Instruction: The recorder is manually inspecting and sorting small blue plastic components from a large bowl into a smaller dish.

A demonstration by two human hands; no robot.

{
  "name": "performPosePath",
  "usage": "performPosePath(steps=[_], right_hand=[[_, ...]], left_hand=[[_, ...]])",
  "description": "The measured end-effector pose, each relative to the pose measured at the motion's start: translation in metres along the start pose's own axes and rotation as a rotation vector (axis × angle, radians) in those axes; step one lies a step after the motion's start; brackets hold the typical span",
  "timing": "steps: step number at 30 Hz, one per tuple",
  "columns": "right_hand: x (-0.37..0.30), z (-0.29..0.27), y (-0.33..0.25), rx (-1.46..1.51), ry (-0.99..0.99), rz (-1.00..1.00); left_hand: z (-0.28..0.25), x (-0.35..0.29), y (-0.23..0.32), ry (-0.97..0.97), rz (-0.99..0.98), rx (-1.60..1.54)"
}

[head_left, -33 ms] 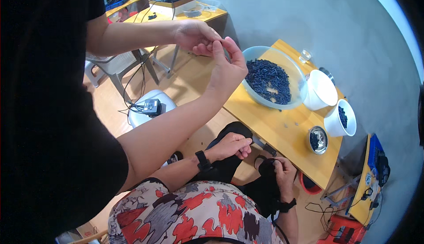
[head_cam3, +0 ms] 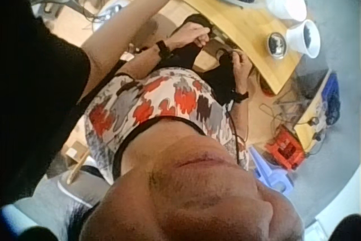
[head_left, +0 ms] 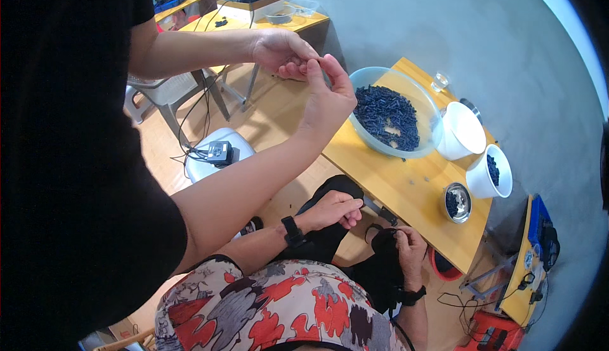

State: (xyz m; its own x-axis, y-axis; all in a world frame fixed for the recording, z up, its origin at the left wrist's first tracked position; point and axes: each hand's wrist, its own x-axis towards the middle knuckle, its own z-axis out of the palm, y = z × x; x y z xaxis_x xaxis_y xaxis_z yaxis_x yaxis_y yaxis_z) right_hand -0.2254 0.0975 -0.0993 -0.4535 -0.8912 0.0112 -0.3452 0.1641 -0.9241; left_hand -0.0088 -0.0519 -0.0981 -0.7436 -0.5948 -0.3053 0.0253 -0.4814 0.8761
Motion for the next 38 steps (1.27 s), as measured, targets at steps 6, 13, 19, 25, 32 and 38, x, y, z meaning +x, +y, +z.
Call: performPosePath(steps=[6,13,19,25,32,38], right_hand=[[0.0,0.001,0.008,0.086,-0.005,0.017],[0.004,-0.002,0.003,0.087,-0.03,0.045],[0.005,-0.004,0.007,0.213,-0.021,0.059],[0.002,-0.004,0.005,0.215,-0.013,0.079],[0.006,-0.002,0.003,0.269,-0.015,0.085],[0.002,-0.003,0.008,0.267,-0.013,0.079]], left_hand=[[-0.004,0.003,-0.003,-0.02,0.012,0.011],[-0.001,0.003,-0.003,-0.004,-0.008,-0.033],[0.0,0.005,-0.004,-0.008,-0.009,0.001],[-0.001,0.005,-0.004,0.0,-0.003,0.023],[-0.004,0.002,0.002,0.024,-0.015,0.05],[-0.003,-0.002,0.009,-0.009,-0.047,0.007]])
